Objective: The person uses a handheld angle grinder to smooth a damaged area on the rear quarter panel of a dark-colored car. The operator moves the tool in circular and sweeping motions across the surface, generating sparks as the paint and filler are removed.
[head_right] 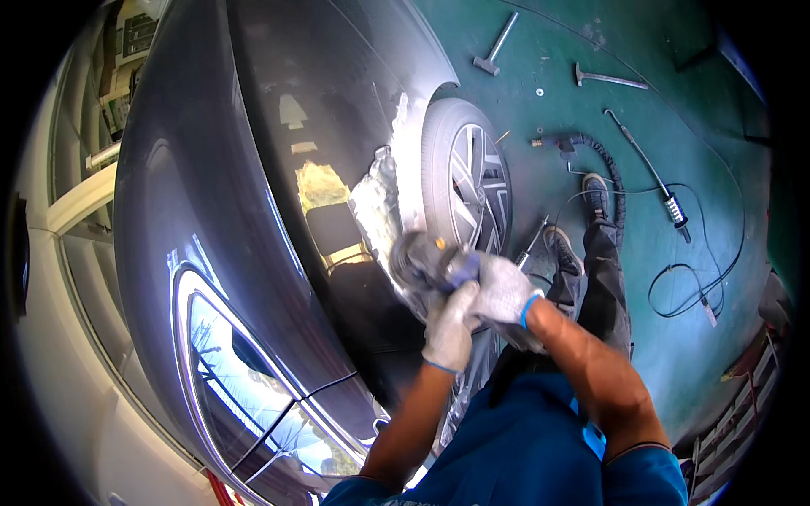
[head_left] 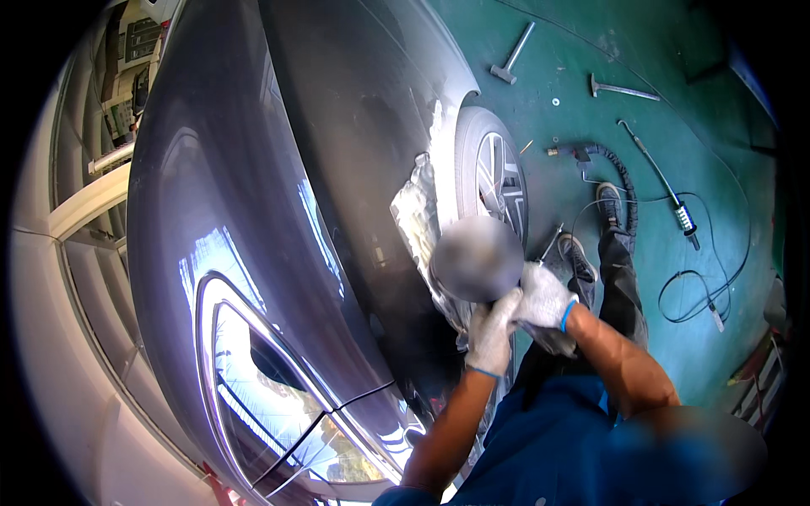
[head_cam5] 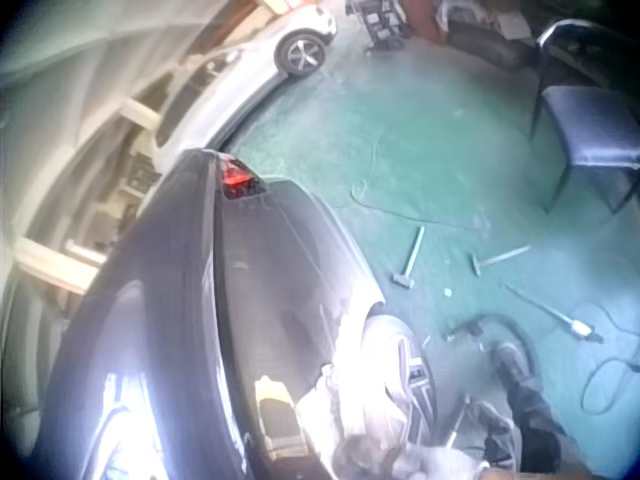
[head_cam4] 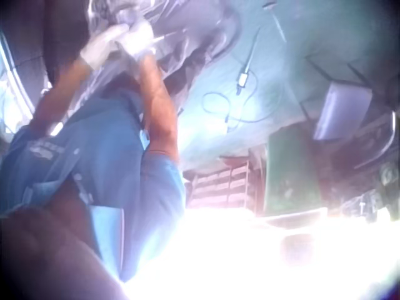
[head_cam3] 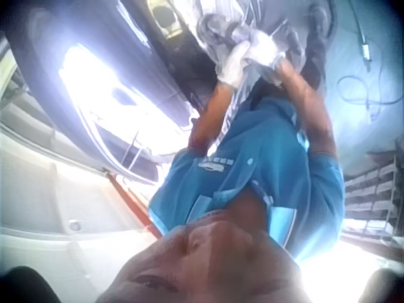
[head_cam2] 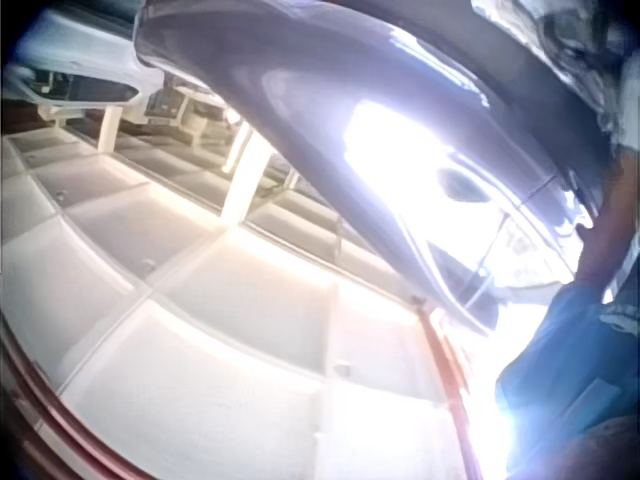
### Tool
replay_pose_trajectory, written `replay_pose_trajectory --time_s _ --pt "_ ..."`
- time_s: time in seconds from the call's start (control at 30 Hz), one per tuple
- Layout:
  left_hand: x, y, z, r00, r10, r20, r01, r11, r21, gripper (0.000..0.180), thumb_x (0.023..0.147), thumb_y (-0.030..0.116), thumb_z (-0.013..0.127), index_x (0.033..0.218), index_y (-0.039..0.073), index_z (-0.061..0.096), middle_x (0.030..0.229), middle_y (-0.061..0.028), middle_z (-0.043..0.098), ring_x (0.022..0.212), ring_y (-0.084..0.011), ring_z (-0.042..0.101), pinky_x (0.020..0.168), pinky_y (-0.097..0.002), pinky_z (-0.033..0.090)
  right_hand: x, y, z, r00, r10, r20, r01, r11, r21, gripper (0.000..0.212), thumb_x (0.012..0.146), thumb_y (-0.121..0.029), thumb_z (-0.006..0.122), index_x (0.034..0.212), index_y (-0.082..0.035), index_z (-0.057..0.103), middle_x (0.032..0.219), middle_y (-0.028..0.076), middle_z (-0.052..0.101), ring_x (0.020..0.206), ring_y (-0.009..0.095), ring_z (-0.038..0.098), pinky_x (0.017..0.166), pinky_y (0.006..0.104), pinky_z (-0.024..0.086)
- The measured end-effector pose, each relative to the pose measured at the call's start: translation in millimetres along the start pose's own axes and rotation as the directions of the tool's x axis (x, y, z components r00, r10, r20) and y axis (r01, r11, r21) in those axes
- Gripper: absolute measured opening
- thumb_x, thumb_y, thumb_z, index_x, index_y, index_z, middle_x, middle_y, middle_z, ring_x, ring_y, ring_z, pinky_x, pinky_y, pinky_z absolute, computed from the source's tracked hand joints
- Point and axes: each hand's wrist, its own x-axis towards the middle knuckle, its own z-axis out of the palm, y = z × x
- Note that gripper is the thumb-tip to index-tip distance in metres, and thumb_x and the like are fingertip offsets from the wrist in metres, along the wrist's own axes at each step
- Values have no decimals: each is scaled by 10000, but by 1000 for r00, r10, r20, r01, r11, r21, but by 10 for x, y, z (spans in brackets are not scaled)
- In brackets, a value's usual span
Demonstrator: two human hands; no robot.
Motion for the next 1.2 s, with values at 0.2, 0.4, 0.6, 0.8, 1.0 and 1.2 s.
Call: replay_pose_trajectory --time_s 0.2,0.4,0.6,0.8,1.0,1.2 --pt "136 221 47 984 141 104 -134 988 -71 572 945 245 743 1428 19 536 1336 -116 611 1151 -203 648 919 -336 553 198 -147 -91 994 -45 -96 34 994 -107 588 650 -337 800 1118 3 693 946 297 712 921 475 697 810 501 576" --pt "382 541 139 983 147 109 -134 984 -114 450 941 195 761 1343 49 623 1282 -80 665 1126 -171 662 907 -323 566 500 -450 -312 984 -117 -136 115 993 -27 556 667 -354 801 1070 17 706 871 300 701 865 480 693 778 501 575" --pt "463 604 182 976 154 152 -124 974 -192 460 953 144 728 1380 43 587 1287 -86 649 1147 -204 659 954 -337 562 571 -578 -424 988 -49 -146 21 982 -190 612 678 -370 787 1096 59 660 871 325 693 905 489 692 810 527 560" --pt "550 568 302 973 224 45 -223 974 -35 567 944 152 715 1472 134 507 1310 -80 612 1144 -235 663 888 -445 599 613 -294 -403 972 -164 -169 155 986 -66 660 665 -334 796 1197 33 663 945 329 699 946 495 683 849 505 565" --pt "691 821 388 990 88 107 -84 996 -39 547 939 207 724 1447 131 534 1327 -65 616 1142 -224 665 884 -404 589 839 -664 -761 999 50 -18 -53 983 -176 534 635 -293 816 1037 35 689 966 306 705 925 478 682 833 488 566" --pt "466 704 531 996 88 1 -88 992 -95 568 926 126 727 1451 49 526 1376 -115 589 1204 -229 626 970 -385 562 625 -352 -567 994 27 -102 -37 994 -99 591 690 -310 817 1172 -5 664 1005 300 707 983 492 674 862 508 563"
